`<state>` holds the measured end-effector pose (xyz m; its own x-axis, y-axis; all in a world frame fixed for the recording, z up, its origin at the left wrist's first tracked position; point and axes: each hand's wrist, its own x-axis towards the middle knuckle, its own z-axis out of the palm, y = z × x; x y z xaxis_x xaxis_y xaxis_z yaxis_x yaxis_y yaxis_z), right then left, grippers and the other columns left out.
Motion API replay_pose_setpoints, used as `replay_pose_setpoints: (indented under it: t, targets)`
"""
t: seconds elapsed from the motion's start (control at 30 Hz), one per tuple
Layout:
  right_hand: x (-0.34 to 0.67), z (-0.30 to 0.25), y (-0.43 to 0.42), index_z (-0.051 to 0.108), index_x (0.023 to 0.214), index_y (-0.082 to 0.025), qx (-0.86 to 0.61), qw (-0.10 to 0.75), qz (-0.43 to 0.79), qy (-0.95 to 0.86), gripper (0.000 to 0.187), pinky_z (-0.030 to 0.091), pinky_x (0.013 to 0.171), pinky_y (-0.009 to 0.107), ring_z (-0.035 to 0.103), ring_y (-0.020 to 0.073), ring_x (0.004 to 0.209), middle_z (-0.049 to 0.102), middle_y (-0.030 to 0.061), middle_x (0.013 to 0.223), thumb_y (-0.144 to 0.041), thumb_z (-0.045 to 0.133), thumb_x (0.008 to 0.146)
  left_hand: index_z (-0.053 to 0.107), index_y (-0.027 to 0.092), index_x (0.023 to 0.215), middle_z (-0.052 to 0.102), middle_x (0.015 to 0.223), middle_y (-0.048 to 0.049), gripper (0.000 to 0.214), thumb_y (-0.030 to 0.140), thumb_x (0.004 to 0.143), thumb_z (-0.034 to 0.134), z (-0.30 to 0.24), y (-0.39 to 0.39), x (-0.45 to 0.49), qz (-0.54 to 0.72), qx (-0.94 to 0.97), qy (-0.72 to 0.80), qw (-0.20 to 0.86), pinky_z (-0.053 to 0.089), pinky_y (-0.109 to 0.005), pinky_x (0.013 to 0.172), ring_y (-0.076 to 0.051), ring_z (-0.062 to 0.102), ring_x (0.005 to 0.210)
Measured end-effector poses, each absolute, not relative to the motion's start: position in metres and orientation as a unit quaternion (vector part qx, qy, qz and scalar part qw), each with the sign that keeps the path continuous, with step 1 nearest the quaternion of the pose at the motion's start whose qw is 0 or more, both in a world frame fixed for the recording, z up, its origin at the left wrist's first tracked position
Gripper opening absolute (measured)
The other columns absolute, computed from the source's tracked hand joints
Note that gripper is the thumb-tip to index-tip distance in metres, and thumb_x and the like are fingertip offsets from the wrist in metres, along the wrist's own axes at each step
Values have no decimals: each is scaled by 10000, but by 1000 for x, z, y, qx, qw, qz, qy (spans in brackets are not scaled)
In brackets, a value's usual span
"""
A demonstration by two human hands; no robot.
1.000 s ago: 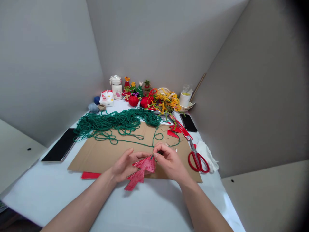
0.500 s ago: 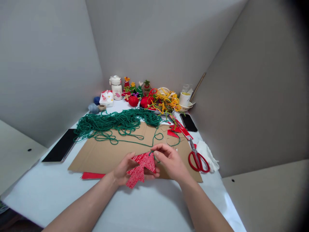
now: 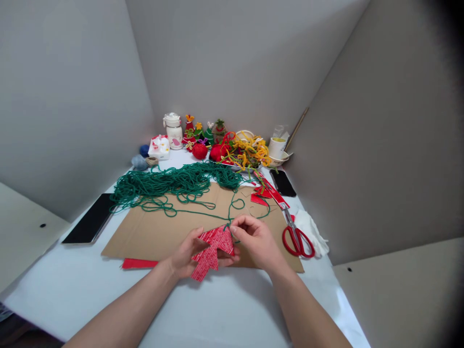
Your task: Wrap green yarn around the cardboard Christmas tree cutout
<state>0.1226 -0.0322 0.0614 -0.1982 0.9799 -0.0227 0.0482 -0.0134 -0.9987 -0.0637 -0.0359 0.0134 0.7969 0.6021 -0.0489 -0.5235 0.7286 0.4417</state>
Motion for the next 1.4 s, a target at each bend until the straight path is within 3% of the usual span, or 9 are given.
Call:
replay_pose_setpoints:
  t: [0.17,0.37,0.63,0.83,1.4]
  targets:
    - [124,66,-33,584,733,-164,-468,415,534,-568,127,385,606,228,486,103,639,545,-14,691,-283,614,769,553,48,1194,646,1112,-213,642,543,829,369,12,-37,-65,282,231,96,926,300,-472,1010,-318,598,1054]
    - [127,67,-33,595,776,-168,-411,404,609,-545,142,401,620,237,512,99,623,559,-17,690,-291,659,751,578,-14,1136,643,1078,-261,736,596,786,361,15,-37,-65,239,208,67,946,290,-488,981,-353,592,1033]
    - [126,59,-33,661,819,-186,-334,414,662,-528,166,444,693,263,572,130,739,634,20,797,-280,729,701,643,21,1036,681,981,-236,780,680,721,368,12,-40,-63,133,153,18,979,371,-425,828,-350,637,903]
    - [121,61,-34,691,731,-184,-286,422,706,-492,102,398,634,236,531,96,662,591,-2,754,-247,747,674,656,32,1027,684,974,-238,781,691,693,402,8,-44,-58,107,141,-30,984,396,-423,778,-361,643,885]
    - [120,61,-35,708,800,-203,-242,452,602,-612,51,413,672,259,527,119,715,554,18,756,-229,685,763,652,39,999,681,869,-259,849,733,715,254,-12,-48,-56,67,103,-75,990,408,-494,718,-381,643,793]
